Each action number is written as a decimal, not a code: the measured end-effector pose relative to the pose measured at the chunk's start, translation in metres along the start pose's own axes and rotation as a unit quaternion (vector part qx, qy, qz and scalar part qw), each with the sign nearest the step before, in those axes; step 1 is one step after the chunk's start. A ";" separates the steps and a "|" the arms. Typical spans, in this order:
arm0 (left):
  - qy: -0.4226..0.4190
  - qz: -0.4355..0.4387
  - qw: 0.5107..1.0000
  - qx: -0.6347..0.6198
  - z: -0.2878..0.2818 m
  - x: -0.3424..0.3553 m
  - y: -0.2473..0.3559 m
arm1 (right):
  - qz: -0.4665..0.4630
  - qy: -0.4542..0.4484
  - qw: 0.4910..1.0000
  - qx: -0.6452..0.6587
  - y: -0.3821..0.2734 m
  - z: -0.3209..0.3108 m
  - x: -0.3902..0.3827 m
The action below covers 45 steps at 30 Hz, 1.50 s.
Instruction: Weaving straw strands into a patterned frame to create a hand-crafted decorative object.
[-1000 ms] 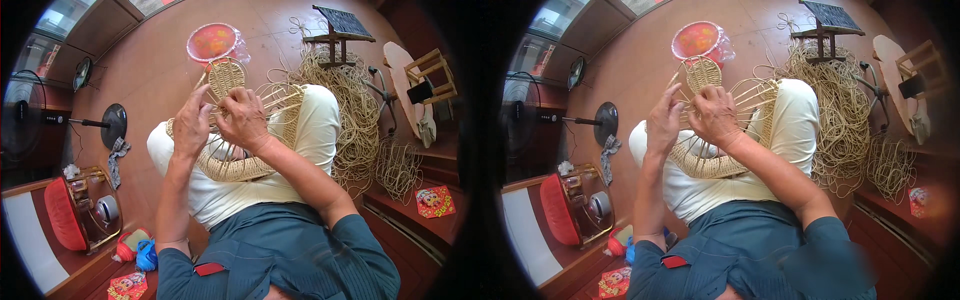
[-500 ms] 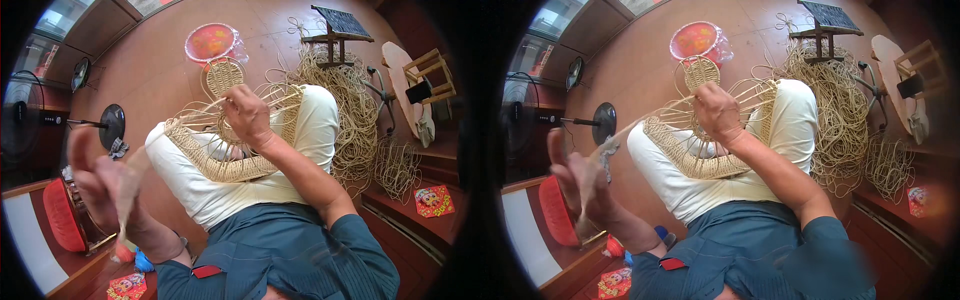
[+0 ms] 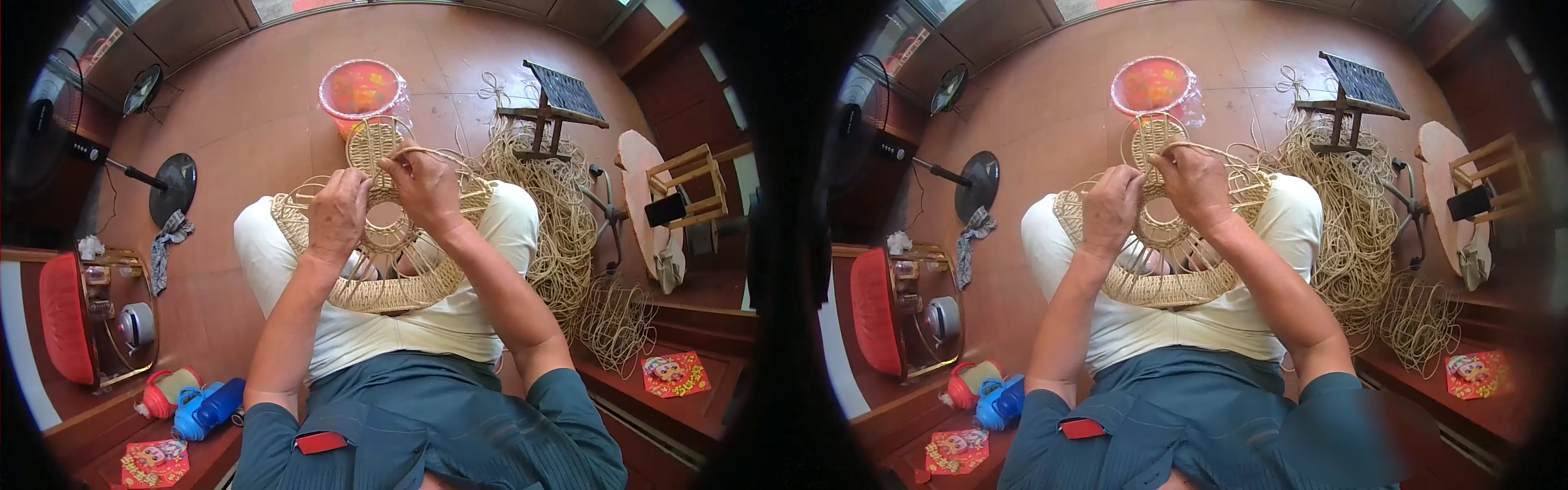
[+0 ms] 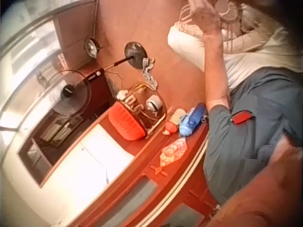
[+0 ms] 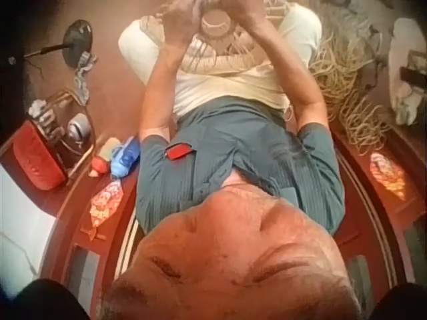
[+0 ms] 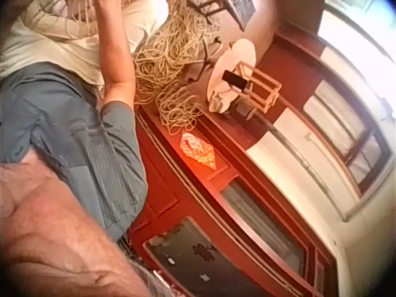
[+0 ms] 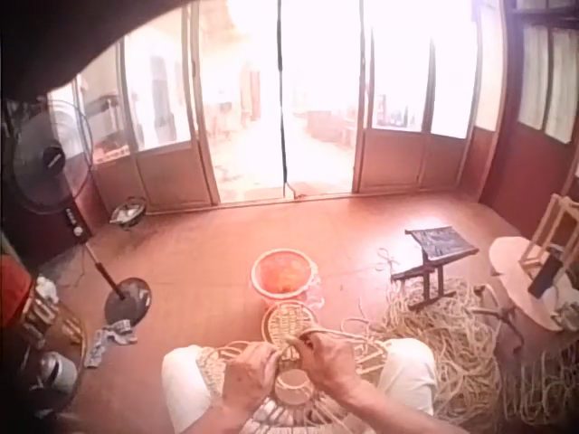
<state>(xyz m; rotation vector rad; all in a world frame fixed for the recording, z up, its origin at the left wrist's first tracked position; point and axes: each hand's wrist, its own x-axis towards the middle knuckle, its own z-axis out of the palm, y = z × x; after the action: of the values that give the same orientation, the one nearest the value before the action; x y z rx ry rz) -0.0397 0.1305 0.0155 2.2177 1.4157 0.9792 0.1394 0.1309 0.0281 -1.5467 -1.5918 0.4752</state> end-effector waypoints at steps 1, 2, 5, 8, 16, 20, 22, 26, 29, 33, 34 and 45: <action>0.003 0.001 1.000 0.003 0.003 0.001 0.000 | -0.036 -0.007 0.999 -0.006 0.000 0.000 0.005; 0.024 -0.007 1.000 0.015 0.007 0.002 0.002 | -0.062 -0.018 0.998 -0.013 0.000 0.000 0.010; 0.046 -0.032 0.998 0.039 0.016 0.004 0.006 | -0.134 -0.017 0.988 -0.078 -0.002 0.005 0.029; 0.042 -0.070 0.996 0.044 0.019 0.009 0.011 | -0.158 -0.022 0.981 -0.113 -0.003 0.011 0.043; -0.054 -0.176 0.978 -0.101 0.002 0.014 0.011 | -0.169 -0.050 0.983 -0.048 0.004 0.010 0.047; -0.126 -0.253 0.934 -0.220 -0.002 0.017 0.005 | -0.147 -0.011 0.989 -0.005 0.006 0.004 0.038; -0.140 -0.289 0.910 -0.260 -0.001 0.016 0.005 | -0.153 -0.019 0.988 -0.001 0.007 0.001 0.033; -0.123 -0.297 0.895 -0.310 0.001 0.012 0.006 | -0.128 -0.044 0.991 0.002 0.005 -0.003 0.020; -0.120 -0.297 0.886 -0.334 0.002 0.010 0.004 | -0.123 -0.043 0.991 -0.026 0.003 -0.005 0.014; -0.120 -0.304 0.881 -0.341 0.003 0.008 0.003 | -0.095 -0.035 0.994 -0.039 -0.003 -0.002 0.016; -0.115 -0.299 0.885 -0.338 0.003 0.008 0.003 | -0.084 -0.047 0.994 -0.049 -0.006 -0.002 0.017; -0.125 -0.240 0.944 -0.189 0.000 0.005 0.005 | -0.060 -0.052 0.997 0.010 -0.002 0.001 0.006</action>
<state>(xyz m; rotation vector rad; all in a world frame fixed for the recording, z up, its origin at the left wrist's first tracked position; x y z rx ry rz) -0.0347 0.1327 0.0203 1.5511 1.4114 0.6973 0.1384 0.1364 0.0306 -1.4224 -1.7440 0.5107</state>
